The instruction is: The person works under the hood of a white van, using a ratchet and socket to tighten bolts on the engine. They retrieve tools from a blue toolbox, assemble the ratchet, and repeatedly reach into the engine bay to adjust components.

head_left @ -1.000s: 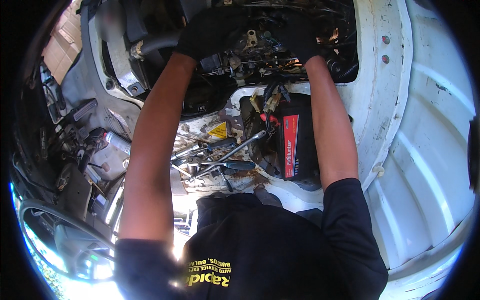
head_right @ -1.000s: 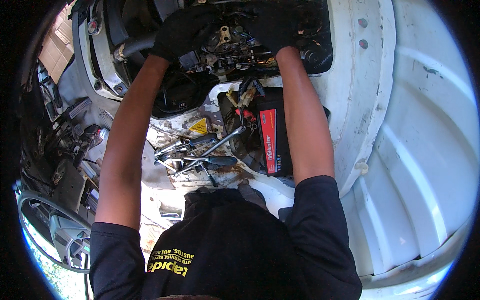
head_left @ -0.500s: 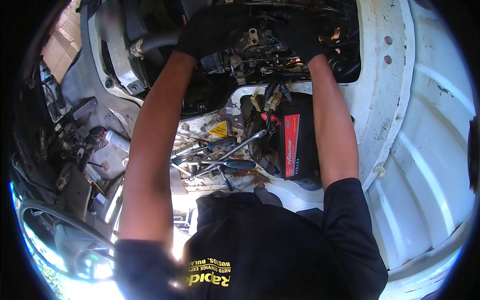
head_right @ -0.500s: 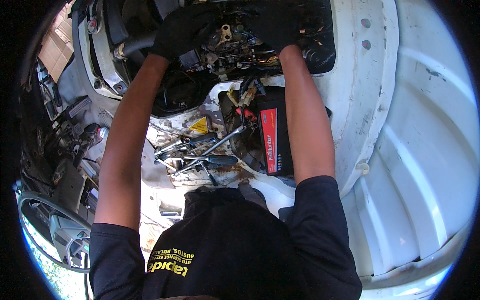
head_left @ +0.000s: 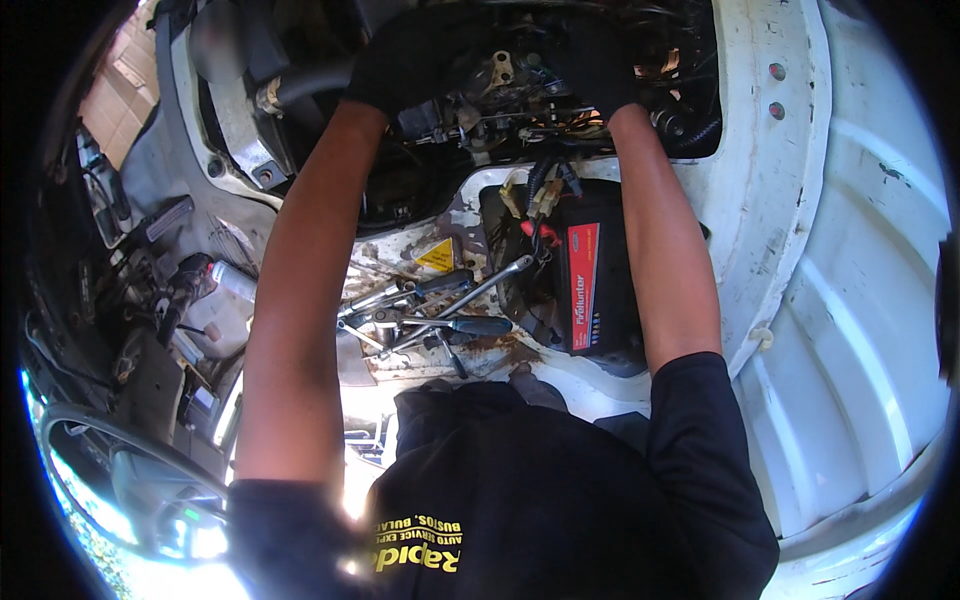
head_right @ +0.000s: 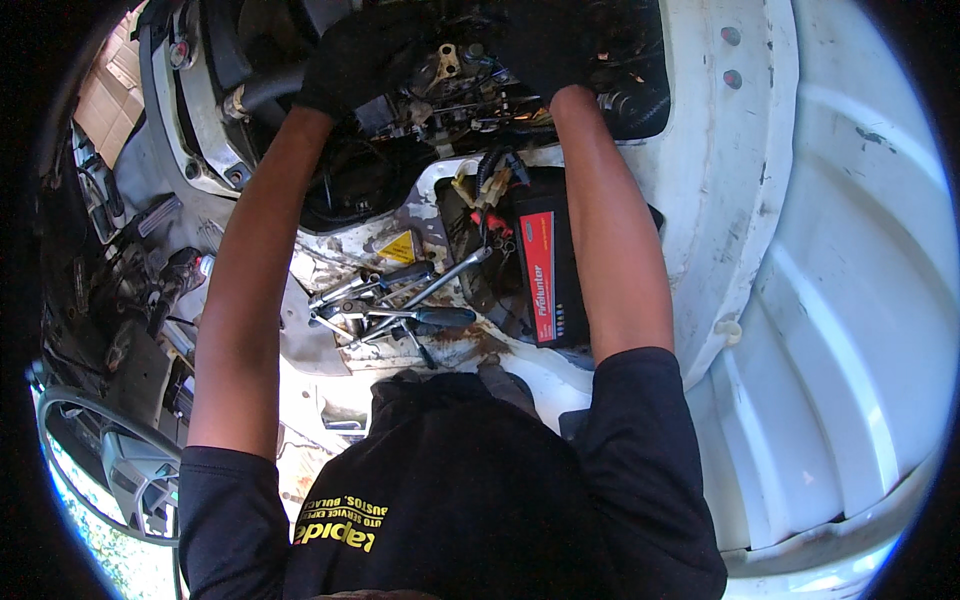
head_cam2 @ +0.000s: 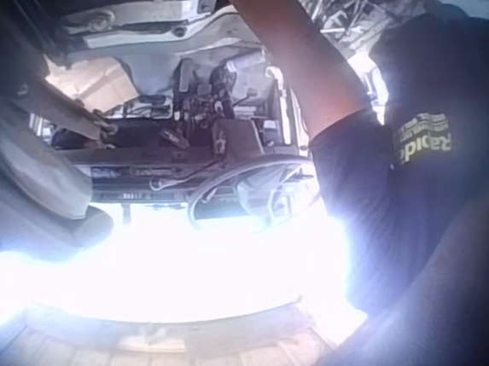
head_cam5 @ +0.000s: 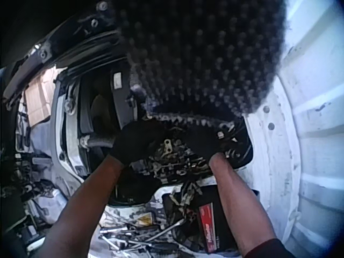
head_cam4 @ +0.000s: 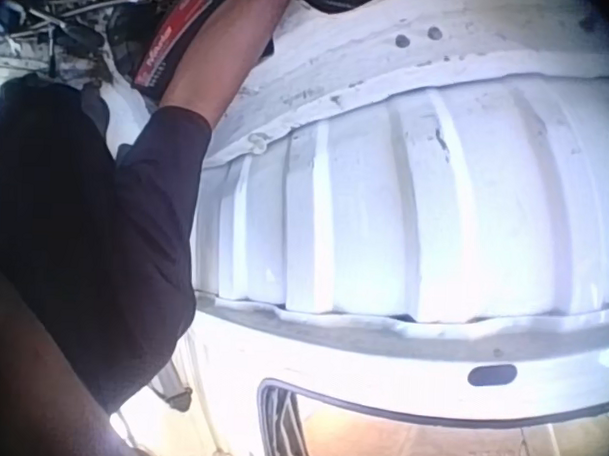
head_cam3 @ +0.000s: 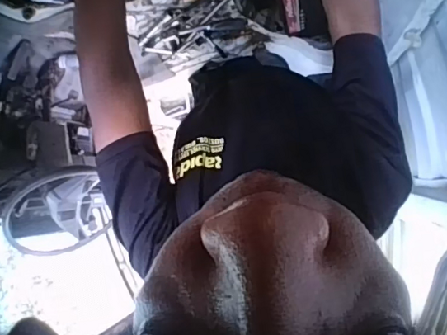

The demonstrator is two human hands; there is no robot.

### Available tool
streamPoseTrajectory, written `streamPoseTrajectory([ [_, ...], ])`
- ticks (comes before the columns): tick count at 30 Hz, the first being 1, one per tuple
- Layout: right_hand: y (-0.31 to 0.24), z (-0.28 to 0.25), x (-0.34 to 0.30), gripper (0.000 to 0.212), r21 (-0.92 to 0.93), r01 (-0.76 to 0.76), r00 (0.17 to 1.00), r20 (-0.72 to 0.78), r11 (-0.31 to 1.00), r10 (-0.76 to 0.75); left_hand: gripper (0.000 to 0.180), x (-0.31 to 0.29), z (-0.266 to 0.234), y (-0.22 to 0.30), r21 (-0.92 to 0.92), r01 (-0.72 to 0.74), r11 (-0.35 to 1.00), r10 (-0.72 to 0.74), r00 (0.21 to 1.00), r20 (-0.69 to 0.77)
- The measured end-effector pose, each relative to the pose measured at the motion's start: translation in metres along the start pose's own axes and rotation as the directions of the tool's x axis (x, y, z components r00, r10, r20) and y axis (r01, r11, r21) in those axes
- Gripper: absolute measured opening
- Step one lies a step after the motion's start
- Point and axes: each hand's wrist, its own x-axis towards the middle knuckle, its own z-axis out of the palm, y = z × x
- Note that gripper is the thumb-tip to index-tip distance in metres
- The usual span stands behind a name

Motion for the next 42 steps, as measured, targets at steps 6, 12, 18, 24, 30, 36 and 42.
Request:
streamPoseTrajectory([
  [6, 0.038, 0.027, 0.005, 0.066, -0.218, 0.18, 0.983, 0.001, 0.959, -0.184, 0.024, -0.001, 0.003, -0.004, -0.029, -0.046, 0.999, 0.044, 0.997, -0.065],
  [12, 0.029, 0.022, 0.002, 0.067, -0.199, 0.136, 0.986, -0.065, 0.97, -0.152, 0.024, -0.001, 0.002, -0.003, -0.024, -0.036, 0.999, 0.035, 0.998, -0.049],
  [18, 0.002, -0.003, -0.002, 0.068, 0.001, 0.062, 0.998, -0.028, 0.998, -0.062, 0.023, 0.0, 0.003, -0.002, -0.055, -0.034, 0.998, 0.031, 0.998, -0.057],
  [24, -0.004, -0.007, -0.004, 0.068, -0.055, 0.09, 0.995, -0.046, 0.994, -0.092, 0.023, -0.002, 0.001, -0.002, -0.024, -0.013, 1.0, 0.012, 0.999, -0.045],
  [30, 0.062, 0.042, 0.006, 0.065, 0.014, 0.159, 0.987, 0.019, 0.987, -0.159, 0.024, 0.001, 0.006, -0.003, -0.004, -0.028, 1.0, 0.028, 0.999, -0.044],
  [36, 0.018, 0.01, 0.001, 0.066, -0.071, 0.108, 0.994, -0.01, 0.992, -0.109, 0.023, -0.005, 0.006, -0.005, -0.014, -0.011, 1.0, 0.011, 0.999, -0.035],
  [42, 0.0, -0.006, -0.002, 0.065, -0.087, 0.069, 0.998, 0.009, 0.994, -0.068, 0.023, -0.002, 0.006, -0.004, -0.022, -0.012, 1.0, 0.011, 0.999, -0.036],
])
